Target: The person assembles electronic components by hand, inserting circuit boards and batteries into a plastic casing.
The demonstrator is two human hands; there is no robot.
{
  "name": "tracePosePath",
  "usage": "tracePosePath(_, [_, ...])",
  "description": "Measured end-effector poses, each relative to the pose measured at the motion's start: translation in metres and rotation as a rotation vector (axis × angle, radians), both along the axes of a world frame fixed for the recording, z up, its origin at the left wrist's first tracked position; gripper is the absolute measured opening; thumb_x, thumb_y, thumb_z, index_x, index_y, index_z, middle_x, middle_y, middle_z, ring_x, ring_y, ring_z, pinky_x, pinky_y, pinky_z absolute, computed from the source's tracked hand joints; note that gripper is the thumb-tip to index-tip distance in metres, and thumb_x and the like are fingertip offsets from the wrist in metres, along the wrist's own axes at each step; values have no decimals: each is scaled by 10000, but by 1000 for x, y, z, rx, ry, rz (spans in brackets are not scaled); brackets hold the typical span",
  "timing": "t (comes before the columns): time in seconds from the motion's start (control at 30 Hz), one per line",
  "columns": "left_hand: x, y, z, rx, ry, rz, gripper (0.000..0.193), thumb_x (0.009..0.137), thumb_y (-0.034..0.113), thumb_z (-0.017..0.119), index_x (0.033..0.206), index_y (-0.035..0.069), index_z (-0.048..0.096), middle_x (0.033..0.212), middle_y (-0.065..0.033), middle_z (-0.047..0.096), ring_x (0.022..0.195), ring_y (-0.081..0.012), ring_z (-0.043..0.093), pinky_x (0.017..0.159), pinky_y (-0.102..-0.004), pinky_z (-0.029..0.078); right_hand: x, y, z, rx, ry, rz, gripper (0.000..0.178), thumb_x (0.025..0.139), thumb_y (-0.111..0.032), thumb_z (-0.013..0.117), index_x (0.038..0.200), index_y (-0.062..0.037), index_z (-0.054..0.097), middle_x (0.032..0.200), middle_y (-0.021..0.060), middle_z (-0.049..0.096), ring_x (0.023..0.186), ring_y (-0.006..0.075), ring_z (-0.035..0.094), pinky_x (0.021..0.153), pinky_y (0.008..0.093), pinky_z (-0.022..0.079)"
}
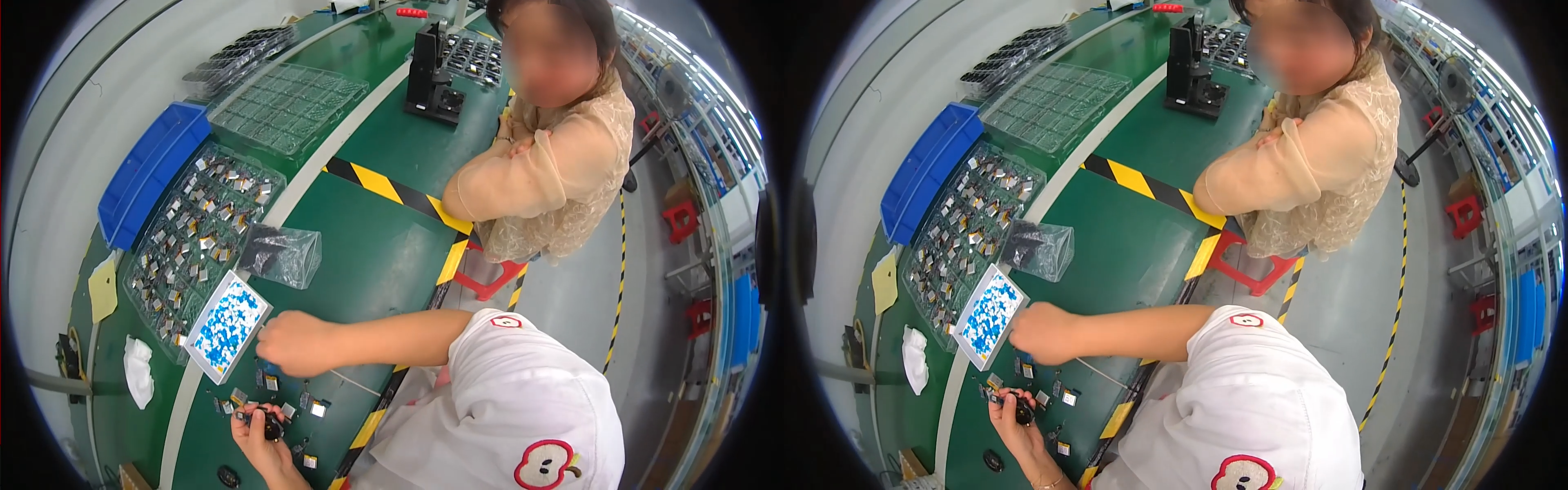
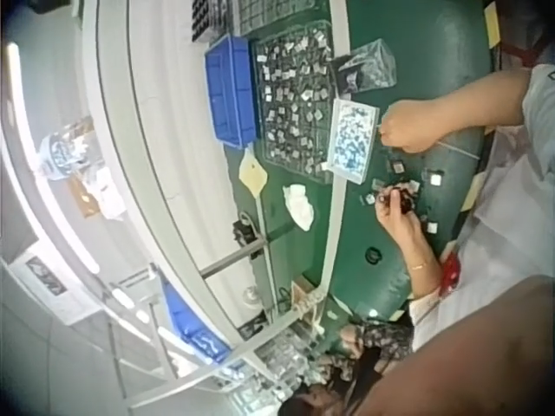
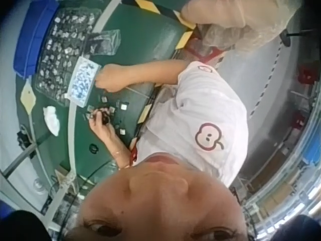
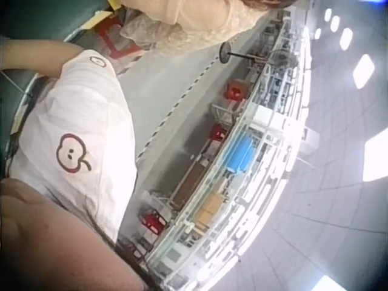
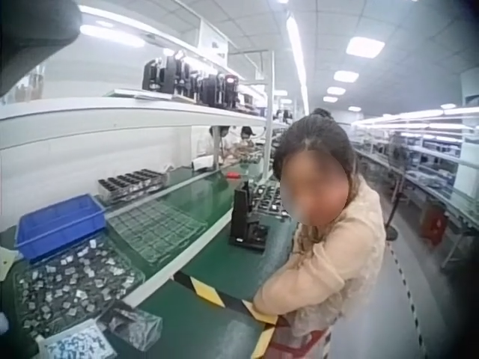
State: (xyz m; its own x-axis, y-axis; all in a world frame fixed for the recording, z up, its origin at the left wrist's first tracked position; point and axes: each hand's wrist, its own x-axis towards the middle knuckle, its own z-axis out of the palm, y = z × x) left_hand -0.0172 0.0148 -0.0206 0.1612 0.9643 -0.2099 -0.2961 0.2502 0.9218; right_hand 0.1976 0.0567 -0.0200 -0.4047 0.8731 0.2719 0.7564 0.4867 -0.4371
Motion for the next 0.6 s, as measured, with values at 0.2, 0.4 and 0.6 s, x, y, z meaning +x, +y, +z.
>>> tracePosePath(0.2, [5,0,5,-13,-20,3,66,897,87,556,935,55,513,825,-91,578,703,-187,583,571,-259,501,9,-5,0,-146,-236,-20,76,644,-89,623,680,-47,676,720,128,664,703,291,659,564,391,510])
tracePosePath(0.4, [1,-5,5,-14,19,20,83,909,111,544,941,44,506,802,-78,557,669,-178,570,532,-249,480,9,-8,12,-210,-159,7,90,650,-82,616,720,-55,665,722,125,648,715,291,647,586,397,505])
tracePosePath(0.6, [14,-5,11,-106,19,39,134,856,112,580,904,4,516,823,-106,573,662,-191,579,499,-301,489,-11,-22,17,-134,460,181,160,752,-128,634,893,-61,603,838,106,637,783,281,621,663,377,496])
